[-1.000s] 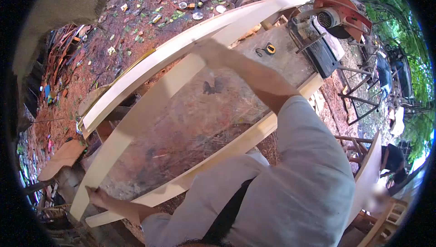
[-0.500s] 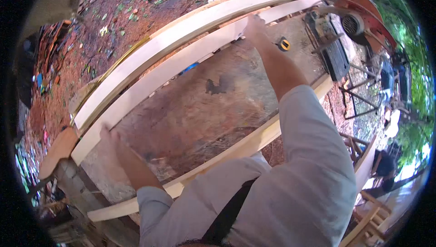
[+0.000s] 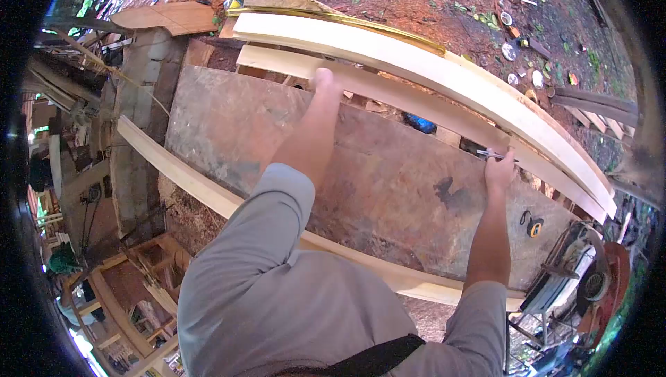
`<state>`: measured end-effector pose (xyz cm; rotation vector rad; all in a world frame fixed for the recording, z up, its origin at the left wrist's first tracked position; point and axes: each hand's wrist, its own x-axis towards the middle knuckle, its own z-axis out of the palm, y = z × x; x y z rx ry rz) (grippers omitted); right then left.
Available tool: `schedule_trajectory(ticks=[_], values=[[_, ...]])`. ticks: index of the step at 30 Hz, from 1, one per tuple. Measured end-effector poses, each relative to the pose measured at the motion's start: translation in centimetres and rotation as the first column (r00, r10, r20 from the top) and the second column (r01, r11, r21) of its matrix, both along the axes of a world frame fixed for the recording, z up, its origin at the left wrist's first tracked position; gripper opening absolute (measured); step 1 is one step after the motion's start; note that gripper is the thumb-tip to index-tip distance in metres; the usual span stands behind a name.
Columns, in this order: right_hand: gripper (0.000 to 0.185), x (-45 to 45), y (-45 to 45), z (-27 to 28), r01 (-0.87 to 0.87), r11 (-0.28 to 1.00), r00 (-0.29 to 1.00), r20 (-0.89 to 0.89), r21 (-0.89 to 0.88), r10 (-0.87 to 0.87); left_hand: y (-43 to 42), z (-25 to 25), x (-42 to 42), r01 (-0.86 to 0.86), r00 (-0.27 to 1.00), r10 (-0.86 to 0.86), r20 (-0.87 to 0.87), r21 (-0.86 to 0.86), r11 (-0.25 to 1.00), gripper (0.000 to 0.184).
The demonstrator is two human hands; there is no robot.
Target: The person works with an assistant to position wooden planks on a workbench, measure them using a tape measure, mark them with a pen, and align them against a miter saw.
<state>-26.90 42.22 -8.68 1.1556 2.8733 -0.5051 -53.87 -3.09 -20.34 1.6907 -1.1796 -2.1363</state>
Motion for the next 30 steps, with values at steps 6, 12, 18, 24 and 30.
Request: schedule_trajectory(ticks=[6,12,18,24,30], values=[[0.06,-1.2,-1.7,1.3,0.043,0.995,0.998,0.048,0.088,-0.047,-1.5,6.4,0.9,0.161,0.941,-0.126,-0.315,0.087,0.983,0.041],[0.049,-1.7,-4.0,4.6,0.085,0.996,0.996,0.005,-0.012,-0.085,-2.1,5.8,0.3,0.058,0.984,-0.052,-0.173,0.028,0.998,0.03],[0.047,-1.3,-1.7,0.3,0.057,0.972,0.966,0.235,0.228,-0.112,-6.0,2.5,-0.1,0.511,0.838,-0.466,-0.283,0.111,0.852,0.033],[0.071,-2.5,-1.7,1.1,0.217,0.972,0.946,0.227,0.086,-0.231,-5.6,2.0,-1.7,0.496,0.86,-0.463,-0.215,0.135,0.858,0.037],[0.059,-1.9,-1.4,1.2,0.197,0.98,0.962,0.198,-0.028,-0.188,-6.3,1.3,-1.8,0.456,0.886,-0.45,-0.11,0.034,0.889,0.04]])
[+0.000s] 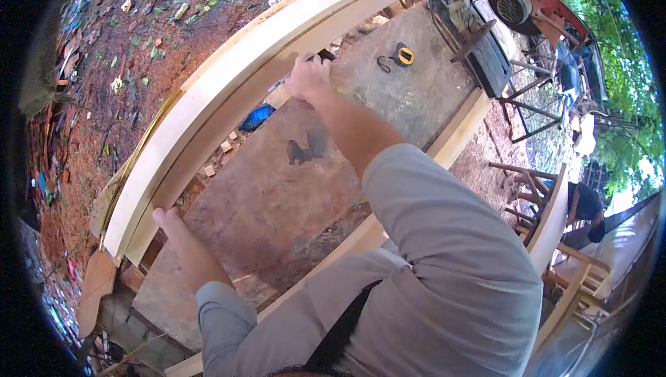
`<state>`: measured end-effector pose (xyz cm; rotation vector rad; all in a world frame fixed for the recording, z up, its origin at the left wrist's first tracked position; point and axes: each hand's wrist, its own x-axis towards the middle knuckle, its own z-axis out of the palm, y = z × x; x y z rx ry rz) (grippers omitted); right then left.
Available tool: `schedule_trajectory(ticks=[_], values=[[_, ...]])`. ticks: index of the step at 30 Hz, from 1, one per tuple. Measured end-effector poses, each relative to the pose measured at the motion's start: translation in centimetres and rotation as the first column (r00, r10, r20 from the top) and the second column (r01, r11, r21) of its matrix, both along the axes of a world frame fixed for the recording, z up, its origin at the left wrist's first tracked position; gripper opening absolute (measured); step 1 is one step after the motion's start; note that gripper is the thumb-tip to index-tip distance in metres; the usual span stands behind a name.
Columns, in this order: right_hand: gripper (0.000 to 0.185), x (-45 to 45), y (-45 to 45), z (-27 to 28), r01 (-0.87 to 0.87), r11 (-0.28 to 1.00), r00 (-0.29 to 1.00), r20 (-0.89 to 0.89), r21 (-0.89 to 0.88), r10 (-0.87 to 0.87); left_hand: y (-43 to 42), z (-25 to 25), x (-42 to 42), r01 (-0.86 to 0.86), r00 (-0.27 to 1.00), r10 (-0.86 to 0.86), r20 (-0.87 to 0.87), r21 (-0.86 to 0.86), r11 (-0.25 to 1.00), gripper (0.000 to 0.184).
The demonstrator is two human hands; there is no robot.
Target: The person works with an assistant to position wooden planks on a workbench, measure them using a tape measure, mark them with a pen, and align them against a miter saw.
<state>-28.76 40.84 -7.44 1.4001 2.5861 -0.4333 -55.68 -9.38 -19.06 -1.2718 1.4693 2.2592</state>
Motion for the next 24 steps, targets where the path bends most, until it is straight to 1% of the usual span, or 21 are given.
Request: schedule_trajectory(ticks=[2,3,5,6,8,10,11,12,13,14,15,16,17,18,19,21,22,23,24], values=[[0.053,0.0,0.4,-0.2,-0.061,0.997,0.998,-0.018,0.046,0.062,0.7,0.1,0.0,-0.009,1.0,0.01,-0.029,0.026,1.0,0.04],[0.053,0.0,0.5,-0.1,-0.062,0.997,0.998,-0.019,0.043,0.063,0.9,0.0,0.2,-0.01,0.999,0.011,-0.03,0.023,1.0,0.04],[0.054,-0.1,0.5,0.1,-0.029,0.999,0.999,-0.012,0.027,0.029,0.6,0.3,0.8,0.102,0.992,-0.101,-0.071,0.009,0.995,0.038],[0.054,-0.3,0.4,0.4,-0.038,0.999,0.999,-0.024,0.015,0.038,-0.5,-0.2,0.4,0.093,0.992,-0.093,-0.081,-0.005,0.996,0.038],[0.051,-0.3,0.3,1.3,-0.044,0.999,0.999,0.024,-0.007,0.044,-0.3,3.2,1.3,0.152,0.985,-0.151,-0.083,0.009,0.988,0.034],[0.05,-0.3,0.2,1.7,-0.043,0.999,0.999,0.026,-0.028,0.044,1.8,8.6,3.2,0.256,0.965,-0.254,-0.068,0.03,0.966,0.031],[0.048,-0.2,0.1,1.7,-0.038,0.999,0.999,0.03,-0.031,0.039,2.5,10.6,4.4,0.293,0.952,-0.291,-0.09,0.009,0.956,0.03],[0.046,-0.3,0.0,1.8,-0.04,0.999,0.999,0.037,-0.018,0.04,1.7,10.6,5.8,0.315,0.928,-0.321,-0.19,-0.063,0.947,0.029],[0.046,-0.3,0.0,1.7,-0.051,0.998,0.999,0.018,-0.031,0.052,2.3,11.9,8.0,0.304,0.928,-0.314,-0.202,-0.082,0.949,0.029],[0.045,-0.2,0.1,1.7,-0.051,0.999,0.999,0.015,-0.02,0.051,4.1,13.7,11.7,0.379,0.822,-0.491,-0.289,-0.365,0.85,0.027],[0.045,-0.1,0.0,1.7,-0.052,0.999,0.999,0.012,-0.009,0.052,6.0,15.3,15.7,0.38,0.686,-0.662,-0.303,-0.627,0.681,0.025],[0.041,0.1,0.0,1.4,-0.064,0.997,0.997,-0.028,0.045,0.065,7.1,16.4,18.6,0.305,0.541,-0.804,-0.246,-0.834,0.46,0.024],[0.041,0.2,0.1,1.1,-0.09,0.995,0.995,-0.049,0.034,0.092,5.7,14.3,21.4,0.519,0.467,-0.834,-0.294,-0.672,0.528,0.024],[0.041,0.0,0.4,0.9,-0.056,0.998,0.998,-0.042,0.0,0.056,7.6,15.6,26.0,0.461,0.4,-0.888,-0.228,-0.787,0.41,0.024],[0.041,-0.3,0.8,0.5,-0.032,0.999,0.999,-0.035,-0.035,0.031,8.4,16.9,30.0,0.583,0.326,-0.935,-0.141,-0.749,0.316,0.026],[0.041,-1.5,2.7,-3.1,-0.013,0.991,1.0,-0.023,-0.131,0.01,10.0,19.6,38.1,0.77,0.117,-0.993,0.025,-0.634,0.075,0.031],[0.04,-1.0,1.6,0.3,-0.044,0.972,0.999,-0.033,-0.233,0.037,10.9,20.0,41.0,0.601,-0.048,-0.992,0.115,-0.79,-0.121,0.035],[0.042,-0.2,0.4,3.3,-0.066,0.978,0.998,-0.021,-0.198,0.063,10.8,19.3,43.8,0.516,-0.147,-0.989,0.035,-0.85,-0.106,0.035],[0.045,-0.1,1.4,0.9,-0.15,0.973,0.988,-0.053,-0.174,0.143,10.3,18.8,46.3,0.419,-0.244,-0.97,-0.018,-0.904,-0.089,0.037]])
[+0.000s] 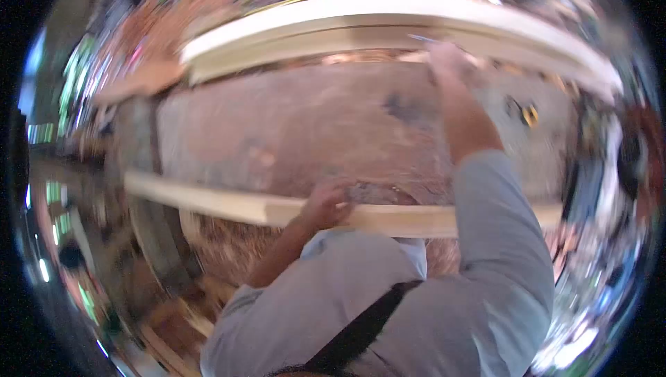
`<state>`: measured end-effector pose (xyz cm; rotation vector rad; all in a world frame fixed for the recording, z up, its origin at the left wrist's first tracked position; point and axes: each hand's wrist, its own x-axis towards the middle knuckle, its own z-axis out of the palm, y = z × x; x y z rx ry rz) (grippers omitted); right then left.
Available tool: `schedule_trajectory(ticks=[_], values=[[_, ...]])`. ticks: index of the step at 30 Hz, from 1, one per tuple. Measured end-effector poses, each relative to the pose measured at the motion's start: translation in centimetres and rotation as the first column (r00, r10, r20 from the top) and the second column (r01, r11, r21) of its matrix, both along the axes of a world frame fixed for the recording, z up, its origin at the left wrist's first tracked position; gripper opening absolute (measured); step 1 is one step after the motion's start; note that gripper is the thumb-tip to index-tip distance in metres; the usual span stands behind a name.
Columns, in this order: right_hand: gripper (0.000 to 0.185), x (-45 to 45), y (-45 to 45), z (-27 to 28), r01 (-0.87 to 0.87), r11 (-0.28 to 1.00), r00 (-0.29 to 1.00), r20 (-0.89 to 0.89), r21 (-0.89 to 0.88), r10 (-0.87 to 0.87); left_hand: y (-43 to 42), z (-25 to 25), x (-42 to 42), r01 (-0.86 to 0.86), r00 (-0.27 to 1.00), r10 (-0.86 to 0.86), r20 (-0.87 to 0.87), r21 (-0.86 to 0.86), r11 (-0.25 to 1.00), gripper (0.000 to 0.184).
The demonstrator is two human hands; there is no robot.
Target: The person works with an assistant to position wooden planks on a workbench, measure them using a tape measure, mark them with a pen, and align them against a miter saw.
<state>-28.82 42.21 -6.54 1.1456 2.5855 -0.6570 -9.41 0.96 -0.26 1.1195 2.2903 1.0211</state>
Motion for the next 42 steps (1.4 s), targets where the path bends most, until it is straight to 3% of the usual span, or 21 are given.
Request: schedule_trajectory(ticks=[3,4,5,6,7,9,12,17,20,22,24,25,26,27,29,31,34,37,40,41,42], values=[[0.045,2.6,1.2,-3.3,-0.192,0.97,0.939,-0.26,0.15,0.226,-0.4,2.8,5.5,-0.196,0.978,0.209,0.004,-0.325,0.925,0.04],[0.043,3.4,0.9,-4.0,-0.273,0.915,0.912,-0.224,0.298,0.345,-1.1,2.7,6.8,-0.312,0.947,0.32,-0.034,-0.331,0.891,0.04],[0.039,5.3,-0.1,-2.3,-0.367,0.831,0.777,-0.353,0.419,0.521,-1.9,1.7,7.9,-0.314,0.949,0.307,-0.067,-0.267,0.911,0.043],[0.036,6.0,1.2,-5.9,-0.328,0.863,0.72,-0.49,0.385,0.492,-2.3,1.2,8.4,-0.295,0.954,0.278,-0.108,-0.198,0.935,0.046],[0.051,7.2,1.6,-6.2,-0.411,0.792,0.616,-0.503,0.451,0.606,-2.3,1.9,8.4,-0.36,0.931,0.338,-0.136,-0.186,0.914,0.046],[0.051,9.9,0.2,-5.4,-0.332,0.695,0.583,-0.441,0.638,0.683,-1.5,3.0,7.2,-0.212,0.977,0.213,-0.028,-0.28,0.936,0.042],[0.049,11.7,-0.9,-5.1,-0.345,0.683,0.652,-0.359,0.644,0.668,-2.2,-2.0,7.6,-0.191,0.975,0.155,-0.16,-0.24,0.952,0.047],[0.047,15.2,-4.8,-1.6,-0.424,0.9,0.839,-0.331,0.096,0.431,-2.4,-1.6,7.6,-0.097,0.986,0.054,-0.155,-0.292,0.952,0.045],[0.043,18.6,-6.0,-4.7,-0.495,0.817,0.736,-0.357,0.294,0.575,-2.8,-1.5,7.2,-0.062,0.995,0.04,-0.091,-0.254,0.965,0.045],[0.043,21.4,-7.9,-2.9,-0.653,0.725,0.613,-0.409,0.22,0.676,-3.2,-1.7,7.7,-0.148,0.988,0.144,-0.061,-0.073,0.986,0.049],[0.036,23.1,-11.4,1.0,-0.693,0.72,0.597,-0.535,0.031,0.598,-3.4,-4.1,6.8,-0.153,0.962,0.149,0.229,0.002,0.988,0.055],[0.038,23.7,-11.6,0.9,-0.647,0.756,0.704,-0.459,-0.1,0.542,-4.1,-3.0,7.3,-0.242,0.969,0.239,0.069,0.037,0.97,0.052],[0.04,24.4,-11.6,0.7,-0.574,0.789,0.799,-0.361,-0.218,0.482,-4.6,0.9,6.6,-0.158,0.985,0.169,0.039,-0.202,0.967,0.047],[0.043,25.0,-11.4,0.7,-0.484,0.818,0.872,-0.246,-0.31,0.423,-5.6,3.1,6.4,-0.152,0.976,0.148,-0.158,-0.014,0.988,0.043],[0.046,27.9,-13.3,7.8,-0.574,0.779,0.812,-0.299,-0.251,0.502,-7.8,4.1,5.0,-0.111,0.954,0.123,-0.273,0.058,0.992,0.039],[0.053,30.2,-13.4,6.5,-0.538,0.822,0.842,-0.065,-0.189,0.536,-11.8,2.1,4.0,-0.12,0.959,0.09,-0.27,-0.096,0.988,0.042],[0.065,36.0,-15.4,5.6,-0.511,0.858,0.838,-0.199,0.038,0.508,-16.7,2.1,4.4,-0.21,0.889,0.119,-0.443,-0.162,0.964,0.052],[0.072,39.4,-17.7,8.1,-0.458,0.886,0.855,-0.31,-0.075,0.415,-18.6,0.9,1.9,-0.139,0.928,0.056,-0.368,-0.203,0.969,0.061],[0.068,41.4,-18.5,6.4,-0.455,0.879,0.799,-0.371,0.141,0.473,-18.7,2.8,0.2,-0.004,0.967,-0.051,-0.25,-0.215,0.977,0.059],[0.065,41.7,-18.8,6.0,-0.43,0.866,0.777,-0.384,0.256,0.499,-18.3,3.9,-0.9,0.051,0.989,-0.088,-0.12,-0.284,0.957,0.055],[0.061,41.0,-18.7,8.2,-0.456,0.867,0.827,-0.265,0.202,0.496,-17.7,4.7,-2.1,0.107,0.994,-0.11,0.011,-0.347,0.932,0.052]])
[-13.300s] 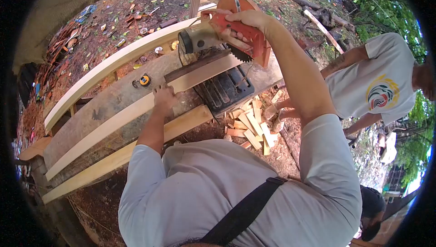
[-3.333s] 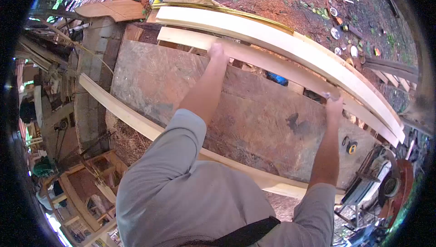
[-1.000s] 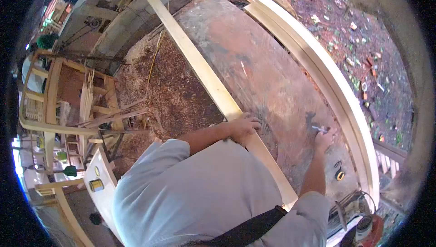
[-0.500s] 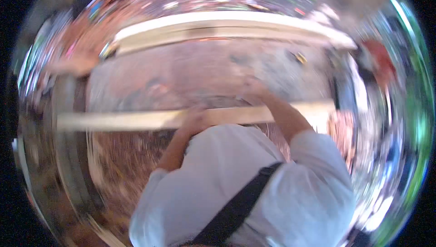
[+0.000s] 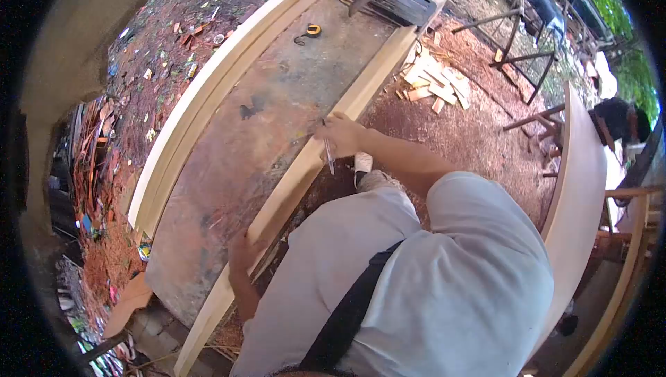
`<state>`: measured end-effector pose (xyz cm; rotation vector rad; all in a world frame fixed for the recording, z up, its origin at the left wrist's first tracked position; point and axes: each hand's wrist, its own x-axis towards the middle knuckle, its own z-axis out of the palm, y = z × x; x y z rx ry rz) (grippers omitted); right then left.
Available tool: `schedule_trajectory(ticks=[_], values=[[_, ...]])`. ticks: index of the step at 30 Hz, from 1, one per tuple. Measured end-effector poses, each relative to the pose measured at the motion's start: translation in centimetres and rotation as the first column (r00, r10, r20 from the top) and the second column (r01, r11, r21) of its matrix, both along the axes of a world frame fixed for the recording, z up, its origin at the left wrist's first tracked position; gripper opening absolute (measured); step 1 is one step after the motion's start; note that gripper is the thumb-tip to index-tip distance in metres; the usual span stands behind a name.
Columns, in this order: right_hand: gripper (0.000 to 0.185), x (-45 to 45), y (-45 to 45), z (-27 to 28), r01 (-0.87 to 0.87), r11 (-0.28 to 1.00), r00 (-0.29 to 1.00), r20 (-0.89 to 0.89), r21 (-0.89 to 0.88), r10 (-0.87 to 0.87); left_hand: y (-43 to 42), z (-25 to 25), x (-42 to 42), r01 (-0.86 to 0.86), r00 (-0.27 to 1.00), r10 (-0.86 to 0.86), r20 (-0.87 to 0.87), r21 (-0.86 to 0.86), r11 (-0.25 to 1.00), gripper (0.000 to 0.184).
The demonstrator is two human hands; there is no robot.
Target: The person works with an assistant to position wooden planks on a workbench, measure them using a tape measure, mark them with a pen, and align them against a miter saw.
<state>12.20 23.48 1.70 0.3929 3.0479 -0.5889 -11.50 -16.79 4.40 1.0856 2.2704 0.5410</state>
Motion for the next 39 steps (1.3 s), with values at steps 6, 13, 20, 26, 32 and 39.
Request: schedule_trajectory(ticks=[6,13,20,26,32,39], values=[[0.052,-4.6,0.6,2.0,0.098,0.995,0.995,-0.016,-0.017,-0.099,1.4,-3.1,-6.0,0.096,0.993,-0.068,0.097,-0.328,0.94,0.051],[0.059,-2.0,-0.2,-0.9,0.13,0.99,0.981,0.135,0.059,-0.137,2.6,-2.8,-1.7,0.128,0.976,-0.182,-0.124,-0.353,0.927,0.067],[0.054,-1.1,3.2,2.7,0.044,0.993,0.999,0.015,0.109,-0.045,4.3,-0.5,0.7,0.173,0.849,-0.127,-0.514,0.042,0.984,0.07],[0.047,-0.4,11.8,1.2,0.085,0.979,0.915,-0.404,0.183,-0.004,12.4,-0.7,2.2,-0.185,0.884,0.137,-0.447,-0.065,0.98,0.061],[0.056,-1.3,19.6,-3.3,0.139,0.98,0.958,-0.269,0.142,-0.097,20.9,-4.0,2.4,-0.133,0.834,0.109,-0.54,-0.006,0.991,0.053],[0.057,0.3,22.7,-5.6,0.104,0.992,0.95,-0.301,0.065,-0.08,24.8,-7.6,4.7,-0.365,0.792,0.419,-0.443,0.206,0.908,0.046]])
